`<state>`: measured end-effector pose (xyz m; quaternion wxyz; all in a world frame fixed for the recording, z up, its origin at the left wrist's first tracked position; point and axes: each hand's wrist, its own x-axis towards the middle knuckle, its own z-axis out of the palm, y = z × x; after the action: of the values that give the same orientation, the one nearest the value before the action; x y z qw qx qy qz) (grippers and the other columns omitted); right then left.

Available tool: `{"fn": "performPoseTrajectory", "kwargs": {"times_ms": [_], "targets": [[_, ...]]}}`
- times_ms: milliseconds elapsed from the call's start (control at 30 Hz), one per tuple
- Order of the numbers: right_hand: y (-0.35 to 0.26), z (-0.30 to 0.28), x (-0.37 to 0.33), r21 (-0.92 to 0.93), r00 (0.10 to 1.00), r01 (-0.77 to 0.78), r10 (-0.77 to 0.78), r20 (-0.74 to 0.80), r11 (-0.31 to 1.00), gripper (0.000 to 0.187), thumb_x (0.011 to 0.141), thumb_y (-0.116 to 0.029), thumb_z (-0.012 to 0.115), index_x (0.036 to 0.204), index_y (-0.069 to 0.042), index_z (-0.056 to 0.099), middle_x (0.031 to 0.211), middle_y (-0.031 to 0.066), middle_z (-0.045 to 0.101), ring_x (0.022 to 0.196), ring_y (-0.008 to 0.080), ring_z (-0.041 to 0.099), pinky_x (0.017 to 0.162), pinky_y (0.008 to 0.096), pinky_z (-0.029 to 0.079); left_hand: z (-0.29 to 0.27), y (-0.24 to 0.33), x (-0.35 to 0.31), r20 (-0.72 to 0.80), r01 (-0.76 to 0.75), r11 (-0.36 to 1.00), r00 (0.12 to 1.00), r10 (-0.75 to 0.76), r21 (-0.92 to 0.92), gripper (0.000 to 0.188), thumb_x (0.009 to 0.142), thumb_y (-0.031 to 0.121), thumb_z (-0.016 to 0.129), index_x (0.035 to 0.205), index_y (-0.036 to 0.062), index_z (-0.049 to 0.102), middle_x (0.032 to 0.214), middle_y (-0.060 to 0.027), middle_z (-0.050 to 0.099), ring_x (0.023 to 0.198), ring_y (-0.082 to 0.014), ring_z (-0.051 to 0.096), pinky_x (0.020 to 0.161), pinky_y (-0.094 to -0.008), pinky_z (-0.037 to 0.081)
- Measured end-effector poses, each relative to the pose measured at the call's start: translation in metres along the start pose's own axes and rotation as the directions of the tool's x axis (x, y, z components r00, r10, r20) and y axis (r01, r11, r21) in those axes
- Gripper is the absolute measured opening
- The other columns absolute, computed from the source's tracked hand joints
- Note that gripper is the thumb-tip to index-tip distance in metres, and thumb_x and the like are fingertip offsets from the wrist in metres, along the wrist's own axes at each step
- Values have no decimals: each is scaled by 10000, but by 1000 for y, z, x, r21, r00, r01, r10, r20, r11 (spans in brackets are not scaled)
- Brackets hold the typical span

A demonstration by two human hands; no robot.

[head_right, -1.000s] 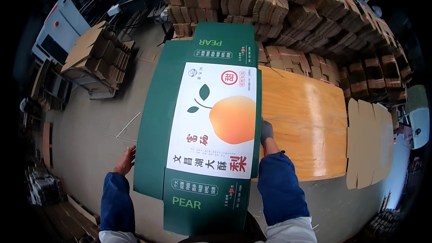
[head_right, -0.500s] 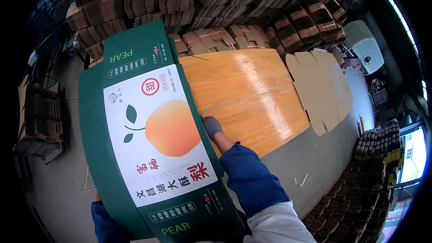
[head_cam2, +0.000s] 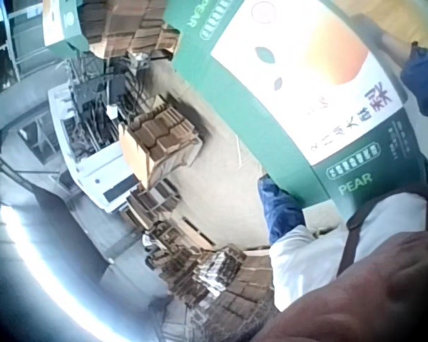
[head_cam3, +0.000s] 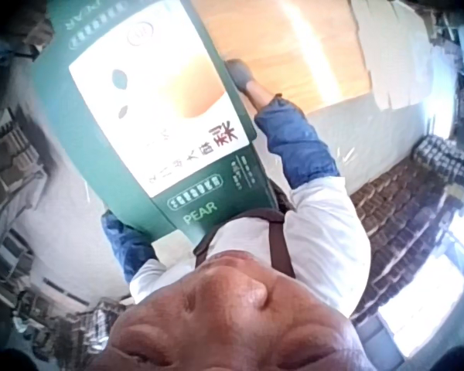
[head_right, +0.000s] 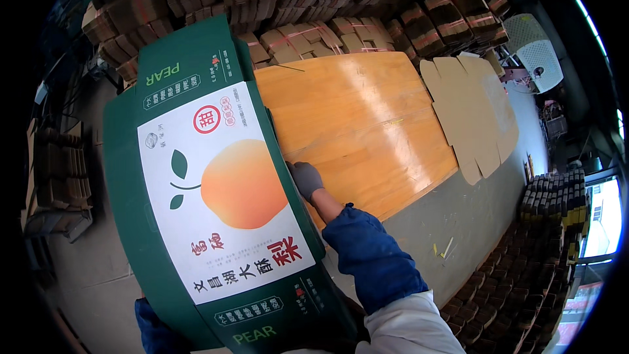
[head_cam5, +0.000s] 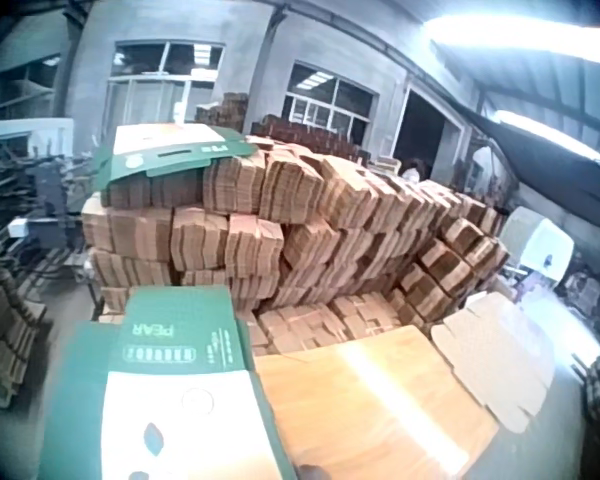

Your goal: The person applies a white adhesive substance to a large flat cardboard sheet using a brush. They repeatedly dip the brush into a container on the floor to reload the adhesive and spread it across the surface. The person then picks up a stack of green printed boxes and places them on the treated cardboard.

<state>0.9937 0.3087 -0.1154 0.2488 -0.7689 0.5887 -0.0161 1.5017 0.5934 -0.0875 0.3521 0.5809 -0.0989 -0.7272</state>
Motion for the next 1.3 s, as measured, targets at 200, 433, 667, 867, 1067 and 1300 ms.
{"fn": "performPoseTrajectory", "kwargs": {"times_ms": [200,433,667,867,1067,1300], "targets": [[-22,-46,-5,672,916,-395,327,233,627,532,964,-477,451,1195,-21,598,931,208,691,896,390,661,776,424,528,-7,7,-12,-30,-56,998,998,56,-23,671,1041,519,314,1471,8,374,1460,-119,452,1331,-222,430,1106,-329,334],[-103,-102,-99,44,986,-111,115,-119,993,807,891,-562,565,1448,-13,366,1304,190,587,1006,371,669,817,434,529,17,42,-31,-90,-293,954,954,286,-69,650,1049,496,318,1464,1,384,1450,-121,460,1321,-218,441,1098,-317,346],[-112,-95,-114,141,978,-170,184,-95,975,778,892,-519,577,1449,-20,362,1346,200,553,1094,375,625,885,457,500,78,66,-62,-259,-409,643,675,691,648,536,1041,278,447,1474,-22,347,1453,-157,459,1332,-230,437,1108,-326,331],[-114,-93,-113,180,976,-101,132,-175,979,676,888,-465,607,1333,-3,395,1263,229,524,982,373,641,768,506,516,55,56,-40,-177,-251,335,496,850,908,553,1011,230,499,1468,-36,336,1454,-221,455,1325,-305,466,1102,-364,352],[-106,-73,-107,78,953,-9,32,-300,997,715,885,-432,601,1385,29,382,1374,218,445,1243,346,478,908,501,432,30,57,-27,-213,-185,356,527,823,916,514,1005,198,501,1438,-50,377,1394,-233,515,1278,-334,513,1070,-374,387],[-129,-93,-124,97,987,68,-53,-152,993,675,920,-420,563,1408,10,381,1489,265,336,1331,379,411,1012,488,392,28,78,-33,-297,-218,428,454,840,877,418,955,167,588,1300,-63,528,1239,-184,625,1112,-272,614,966,-355,460]]}}
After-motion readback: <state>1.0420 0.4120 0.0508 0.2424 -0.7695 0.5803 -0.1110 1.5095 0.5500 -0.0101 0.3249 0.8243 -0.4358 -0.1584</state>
